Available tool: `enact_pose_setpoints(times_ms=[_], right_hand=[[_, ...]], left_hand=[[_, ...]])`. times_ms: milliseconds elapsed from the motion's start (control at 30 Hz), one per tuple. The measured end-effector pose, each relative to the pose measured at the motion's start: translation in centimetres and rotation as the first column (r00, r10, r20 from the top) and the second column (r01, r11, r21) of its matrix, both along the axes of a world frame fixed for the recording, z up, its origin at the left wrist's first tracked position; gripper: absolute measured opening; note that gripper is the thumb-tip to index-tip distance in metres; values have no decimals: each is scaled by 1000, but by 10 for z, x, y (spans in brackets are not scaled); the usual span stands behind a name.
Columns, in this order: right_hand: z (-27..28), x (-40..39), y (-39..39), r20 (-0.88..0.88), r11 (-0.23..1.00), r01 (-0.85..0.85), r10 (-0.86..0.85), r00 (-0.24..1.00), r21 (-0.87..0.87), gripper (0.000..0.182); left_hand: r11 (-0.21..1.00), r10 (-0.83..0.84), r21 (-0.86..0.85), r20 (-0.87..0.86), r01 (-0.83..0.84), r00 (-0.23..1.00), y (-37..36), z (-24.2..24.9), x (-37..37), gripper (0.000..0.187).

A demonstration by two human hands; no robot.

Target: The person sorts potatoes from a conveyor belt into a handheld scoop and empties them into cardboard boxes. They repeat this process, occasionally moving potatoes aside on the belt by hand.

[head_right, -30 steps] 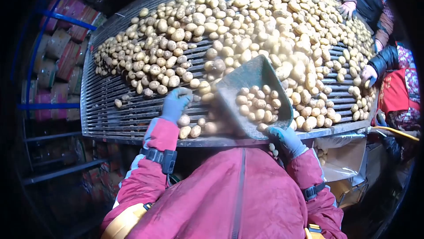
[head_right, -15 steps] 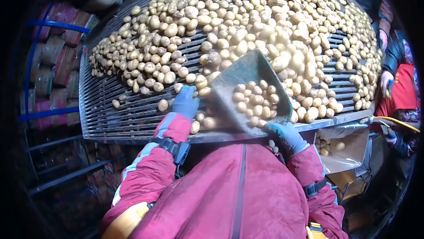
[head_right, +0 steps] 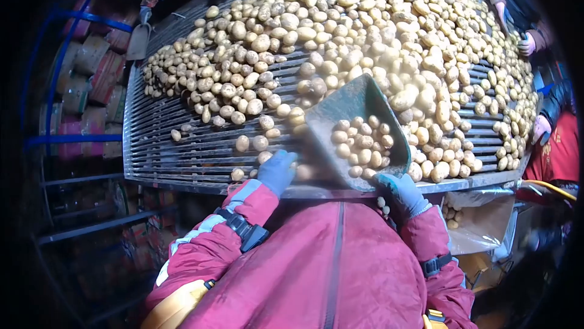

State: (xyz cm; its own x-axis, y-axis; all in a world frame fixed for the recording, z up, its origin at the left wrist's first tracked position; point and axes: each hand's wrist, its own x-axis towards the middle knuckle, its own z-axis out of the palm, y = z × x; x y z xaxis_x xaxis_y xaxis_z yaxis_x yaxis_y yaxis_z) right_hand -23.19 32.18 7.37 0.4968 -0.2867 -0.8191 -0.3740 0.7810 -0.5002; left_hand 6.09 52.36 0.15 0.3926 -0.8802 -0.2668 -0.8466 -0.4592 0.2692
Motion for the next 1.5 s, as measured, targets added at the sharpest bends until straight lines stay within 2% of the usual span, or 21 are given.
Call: enact_pose_setpoints(times_ms=[100,133,200,233,333,400,433,533,600,700,800,833,933,1033,1067,1100,1167,1267,1333,1433,1500], right_hand=[[3,2,-1,24,998,-51,52,998,-37,24],[14,5,0,5,998,-59,59,998,-5,23],[14,6,0,13,998,-62,62,998,-26,22],[16,7,-1,-1,997,-76,76,997,-10,21],[19,16,-3,-4,996,-93,93,996,13,21],[13,22,-3,54,997,-69,68,996,19,21],[13,27,-1,86,999,-27,25,996,21,21],[18,34,-2,44,999,-35,35,998,-1,20],[3,26,-2,44,1000,9,-10,999,25,18],[13,29,-4,-44,999,39,-38,998,18,20],[18,34,-7,-85,998,61,-61,995,3,21],[22,37,-9,-92,998,55,-56,994,-21,21],[20,39,-9,-103,996,94,-94,990,-5,21],[27,52,-15,-111,996,76,-80,991,-37,21],[26,57,-15,-97,995,77,-82,992,-58,21],[26,62,-15,-82,994,80,-87,993,-78,21],[26,66,-18,-102,997,45,-51,994,-55,21],[22,73,-21,-139,999,15,-23,990,-53,22],[26,76,-20,-158,999,21,-28,987,-43,22],[33,80,-18,-165,999,0,-8,986,-45,23],[32,81,-17,-141,997,-16,4,990,-78,22]], left_hand=[[984,-26,-175,74,39,997,2,-3,3,23],[959,100,-244,-187,-144,977,3,-7,11,23],[830,237,-238,-668,-505,705,-3,-13,32,22],[708,374,-60,-813,-703,446,-18,23,32,26],[702,289,-37,-898,-711,332,-55,95,29,34],[858,88,-224,-822,-462,562,-78,119,10,37],[895,52,-228,-801,-384,596,-89,124,7,41],[824,-46,-499,-533,-270,845,-99,102,62,48],[748,161,-521,-457,-410,875,-94,91,120,47],[745,435,-548,-31,-379,900,-71,46,224,62],[777,535,-476,154,-412,830,-76,24,284,69],[843,510,-384,343,-378,789,-86,20,284,73],[791,400,-527,61,-311,915,-114,-2,253,75],[864,352,-401,48,-305,935,-106,6,202,77],[833,286,-429,-205,-349,936,-96,1,189,75],[933,175,-332,89,-136,981,-87,22,168,72],[859,64,-427,-457,-282,887,-68,13,136,60],[866,-163,-495,-152,67,975,-54,29,126,36],[852,-2,-490,-354,-184,935,-64,47,156,24],[791,312,-453,-279,-411,908,-75,42,212,27],[776,348,-458,-263,-434,900,-85,21,264,33]])
